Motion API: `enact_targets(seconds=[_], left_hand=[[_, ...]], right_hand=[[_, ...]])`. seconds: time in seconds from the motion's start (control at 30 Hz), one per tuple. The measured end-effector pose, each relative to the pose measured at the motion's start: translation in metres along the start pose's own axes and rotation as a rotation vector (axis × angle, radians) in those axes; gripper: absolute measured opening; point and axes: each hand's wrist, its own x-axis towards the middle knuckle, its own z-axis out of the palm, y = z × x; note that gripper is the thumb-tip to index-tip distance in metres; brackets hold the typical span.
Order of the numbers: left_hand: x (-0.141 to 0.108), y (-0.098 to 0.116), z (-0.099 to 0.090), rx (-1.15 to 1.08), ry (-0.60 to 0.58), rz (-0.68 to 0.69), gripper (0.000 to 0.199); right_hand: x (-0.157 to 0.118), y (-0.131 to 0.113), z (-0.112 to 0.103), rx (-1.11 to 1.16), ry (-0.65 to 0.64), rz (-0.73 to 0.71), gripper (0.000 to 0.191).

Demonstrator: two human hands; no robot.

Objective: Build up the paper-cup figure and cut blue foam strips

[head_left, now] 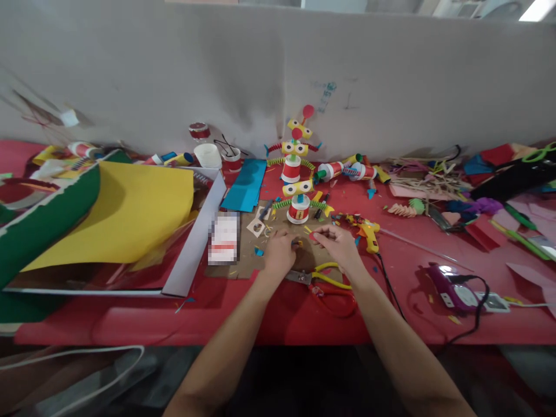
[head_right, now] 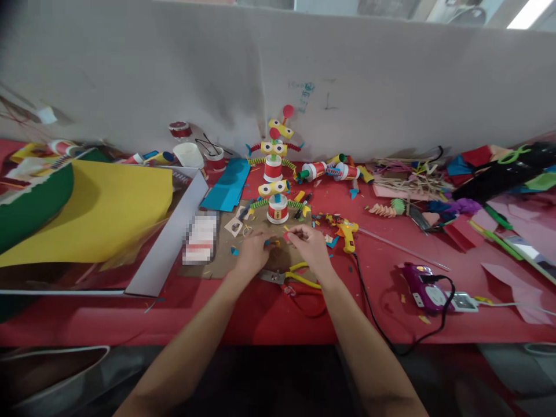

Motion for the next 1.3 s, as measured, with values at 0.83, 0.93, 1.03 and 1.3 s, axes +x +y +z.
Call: enact_targets(seconds=[0.83,0.93,1.03,1.3], left_hand=[[0.018,-0.001,-0.007,-0.444,-0.085,-0.042,0.017],[0.018,0.029,0.004,-0.321,-0.212,0.006,0.021],[0.023,0.054,0.018,-0.220,-0.215,0.022,0.022],[0.048,0.059,0.033,-0.005,0.010,-0.148,0.030]], right_hand=[[0.006,-0.029,-0.013,0.125,0.209,-0.187,0.018],[-0.013,-0.041,-0.028,0.063,0.454,-0.290,0.018],[-0.036,-0.051,-0.043,0.061,0.654,-0.392,0.016],[-0.078,-0.023,-0.070,-0.089,0.512,-0.180,0.019]])
